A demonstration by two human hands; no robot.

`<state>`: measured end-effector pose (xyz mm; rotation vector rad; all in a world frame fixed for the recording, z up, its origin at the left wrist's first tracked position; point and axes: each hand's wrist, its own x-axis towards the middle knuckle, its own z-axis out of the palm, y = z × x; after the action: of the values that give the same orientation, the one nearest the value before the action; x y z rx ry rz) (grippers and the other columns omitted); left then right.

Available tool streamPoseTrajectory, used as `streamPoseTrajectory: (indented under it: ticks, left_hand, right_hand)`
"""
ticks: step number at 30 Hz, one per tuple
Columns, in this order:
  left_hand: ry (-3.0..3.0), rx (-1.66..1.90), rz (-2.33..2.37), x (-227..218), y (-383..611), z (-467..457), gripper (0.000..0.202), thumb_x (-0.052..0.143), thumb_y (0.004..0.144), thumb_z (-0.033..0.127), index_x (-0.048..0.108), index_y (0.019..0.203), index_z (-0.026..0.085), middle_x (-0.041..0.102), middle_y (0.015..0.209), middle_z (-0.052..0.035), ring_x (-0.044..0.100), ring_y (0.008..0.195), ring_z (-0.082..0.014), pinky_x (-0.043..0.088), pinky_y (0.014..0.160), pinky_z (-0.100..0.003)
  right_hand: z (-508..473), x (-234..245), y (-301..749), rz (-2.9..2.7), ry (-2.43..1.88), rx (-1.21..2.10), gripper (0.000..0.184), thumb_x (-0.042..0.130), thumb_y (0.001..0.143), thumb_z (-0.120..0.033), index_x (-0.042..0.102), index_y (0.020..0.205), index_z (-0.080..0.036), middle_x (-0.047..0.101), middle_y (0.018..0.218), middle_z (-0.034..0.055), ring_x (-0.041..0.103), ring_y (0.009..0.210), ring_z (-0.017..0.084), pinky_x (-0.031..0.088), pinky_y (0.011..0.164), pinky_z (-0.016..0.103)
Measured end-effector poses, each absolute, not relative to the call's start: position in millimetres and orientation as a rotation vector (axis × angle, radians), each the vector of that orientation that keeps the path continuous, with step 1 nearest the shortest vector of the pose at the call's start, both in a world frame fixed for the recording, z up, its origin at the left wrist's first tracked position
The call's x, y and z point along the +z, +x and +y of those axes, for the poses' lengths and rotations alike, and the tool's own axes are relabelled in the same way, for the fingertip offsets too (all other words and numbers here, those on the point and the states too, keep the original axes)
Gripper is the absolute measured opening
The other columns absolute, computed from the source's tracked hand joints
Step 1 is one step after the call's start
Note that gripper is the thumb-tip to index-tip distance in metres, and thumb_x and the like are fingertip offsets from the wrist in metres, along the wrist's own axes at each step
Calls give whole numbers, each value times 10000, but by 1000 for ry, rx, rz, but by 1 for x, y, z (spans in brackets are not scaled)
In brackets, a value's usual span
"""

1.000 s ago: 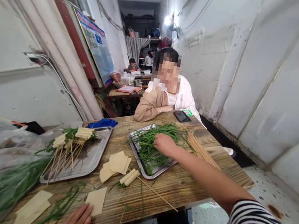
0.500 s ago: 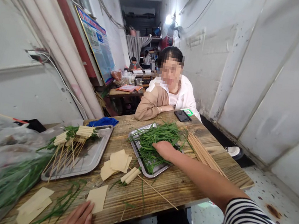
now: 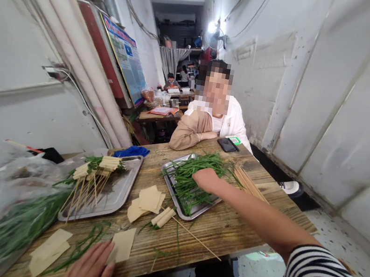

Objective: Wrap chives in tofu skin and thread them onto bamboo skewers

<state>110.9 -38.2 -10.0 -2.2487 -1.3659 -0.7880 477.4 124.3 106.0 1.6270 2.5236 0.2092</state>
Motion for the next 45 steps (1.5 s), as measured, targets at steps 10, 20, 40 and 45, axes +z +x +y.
streamPoseTrajectory:
  ticks: [10,20,40,45]
  left_hand:
    - [-2660,-660,-1509,103,299,81,323,425,905,266,550,1197,212,608,1239,-96,449,1241,-251,199,1050,-479]
    - [-3000,-169,-1463,102,329,140,250,405,870,216,634,944,147,685,972,-155,625,916,-247,401,776,-316]
    - [-3108,-1169,-1398,121,334,152,356,318,912,388,572,785,173,601,780,-26,523,767,-166,386,747,-272]
    - [-2967,-1518,-1570,99,363,142,427,186,944,420,532,908,172,574,780,-26,516,752,-153,399,697,-249]
  right_hand:
    - [115,136,462,2553,1461,172,249,480,807,-91,706,911,-99,698,918,180,657,890,271,486,726,317]
    - [121,143,486,2649,1524,8,277,595,802,-266,685,1060,-217,696,994,101,642,934,227,464,717,249]
    - [132,163,512,2648,2041,-1750,189,590,795,-177,587,614,-118,580,477,-37,558,430,80,477,460,165]
    - [130,160,501,2266,2202,-2446,230,658,762,-136,528,573,-119,579,437,-16,587,433,93,526,461,169]
